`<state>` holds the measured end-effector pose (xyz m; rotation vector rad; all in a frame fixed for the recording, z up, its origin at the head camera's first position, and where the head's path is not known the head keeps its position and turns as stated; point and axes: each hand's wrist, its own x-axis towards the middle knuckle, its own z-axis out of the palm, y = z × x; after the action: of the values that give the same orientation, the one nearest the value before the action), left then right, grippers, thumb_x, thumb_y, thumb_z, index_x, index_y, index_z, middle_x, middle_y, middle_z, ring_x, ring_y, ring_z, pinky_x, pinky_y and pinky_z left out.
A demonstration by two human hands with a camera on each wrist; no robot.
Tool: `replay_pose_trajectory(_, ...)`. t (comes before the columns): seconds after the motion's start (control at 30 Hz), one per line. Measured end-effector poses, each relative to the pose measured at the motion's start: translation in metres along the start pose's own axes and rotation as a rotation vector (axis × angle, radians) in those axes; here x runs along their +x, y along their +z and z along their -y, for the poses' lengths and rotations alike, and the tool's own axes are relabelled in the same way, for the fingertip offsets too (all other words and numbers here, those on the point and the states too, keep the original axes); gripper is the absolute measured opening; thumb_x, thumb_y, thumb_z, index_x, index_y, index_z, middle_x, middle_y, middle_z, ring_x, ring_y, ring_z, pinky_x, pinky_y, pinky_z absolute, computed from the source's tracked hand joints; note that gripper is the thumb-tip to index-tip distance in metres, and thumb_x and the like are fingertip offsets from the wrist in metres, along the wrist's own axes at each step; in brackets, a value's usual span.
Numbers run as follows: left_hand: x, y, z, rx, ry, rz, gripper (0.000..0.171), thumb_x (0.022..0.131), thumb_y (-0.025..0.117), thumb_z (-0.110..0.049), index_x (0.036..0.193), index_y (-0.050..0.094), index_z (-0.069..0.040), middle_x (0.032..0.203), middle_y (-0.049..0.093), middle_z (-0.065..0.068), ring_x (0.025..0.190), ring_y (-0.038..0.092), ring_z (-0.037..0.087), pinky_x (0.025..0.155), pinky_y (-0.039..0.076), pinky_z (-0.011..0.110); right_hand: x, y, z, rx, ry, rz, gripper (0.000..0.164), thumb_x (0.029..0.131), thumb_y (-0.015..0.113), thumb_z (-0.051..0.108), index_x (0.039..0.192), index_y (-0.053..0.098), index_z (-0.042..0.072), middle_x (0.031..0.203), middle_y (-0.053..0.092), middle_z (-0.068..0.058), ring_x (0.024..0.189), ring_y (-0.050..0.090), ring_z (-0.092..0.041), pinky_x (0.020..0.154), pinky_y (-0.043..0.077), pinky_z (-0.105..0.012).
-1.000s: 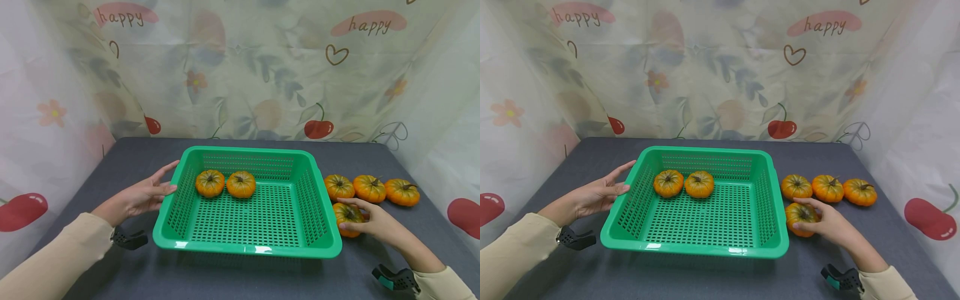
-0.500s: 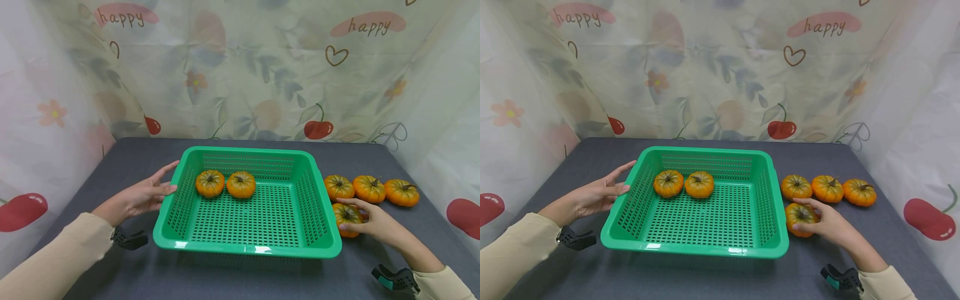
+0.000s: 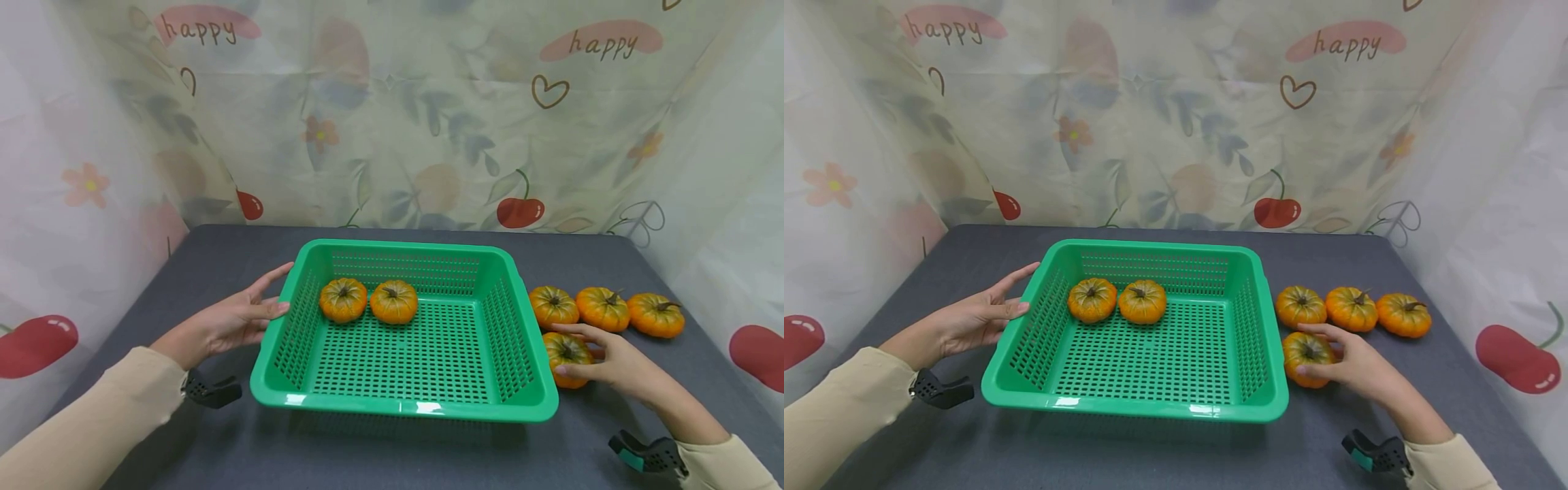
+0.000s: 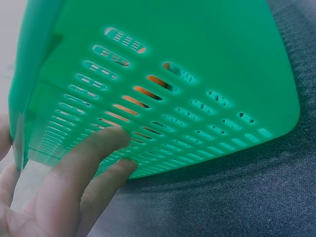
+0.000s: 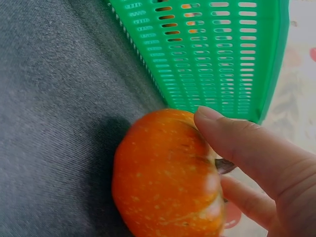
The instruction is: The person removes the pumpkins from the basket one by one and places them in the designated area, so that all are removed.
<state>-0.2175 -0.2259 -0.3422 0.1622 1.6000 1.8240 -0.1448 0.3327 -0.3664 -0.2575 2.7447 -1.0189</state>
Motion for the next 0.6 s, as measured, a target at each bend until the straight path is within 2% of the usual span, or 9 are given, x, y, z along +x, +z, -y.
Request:
replay_pose_trajectory(0.27,0.000,0.000,0.000,0.005,0.001,0.000,0.087,0.099,0.054,-0.010,0.153,-0.004,-0.045,0.158,0.014,0.024,0.101,0.069,0.023,0.089,0.056,0.045,-0.004,-0.014,0.002,0.017,0.046,0.025,0.069,0.090,0.070,0.030,0.144,0.041,0.000,0.139,0.046,-0.032,0.120,0.050,-0.051,0.086,0.054,-0.053)
replay_pose_trajectory(0.47,0.000,0.000,0.000,0.009,0.002,0.001,0.087,0.099,0.054,-0.010,0.153,-0.005,-0.044,0.158,0.014,0.024,0.101,0.069,0.023,0.089,0.056,0.045,-0.004,-0.033,0.015,0.031,0.022,0.001,0.069,0.092,0.068,0.027,0.147,0.036,0.001,0.143,0.041,-0.032,0.124,0.045,-0.053,0.085,0.056,-0.052)
replay_pose_trajectory(0.6,0.000,0.000,-0.001,0.010,0.001,0.001,0.088,0.099,0.055,-0.010,0.153,-0.007,-0.043,0.158,0.014,0.025,0.101,0.069,0.023,0.089,0.056,0.045,-0.004,-0.047,0.028,0.034,0.004,-0.039,0.066,0.093,0.067,0.028,0.147,0.037,0.006,0.144,0.042,-0.026,0.125,0.046,-0.049,0.081,0.059,-0.038)
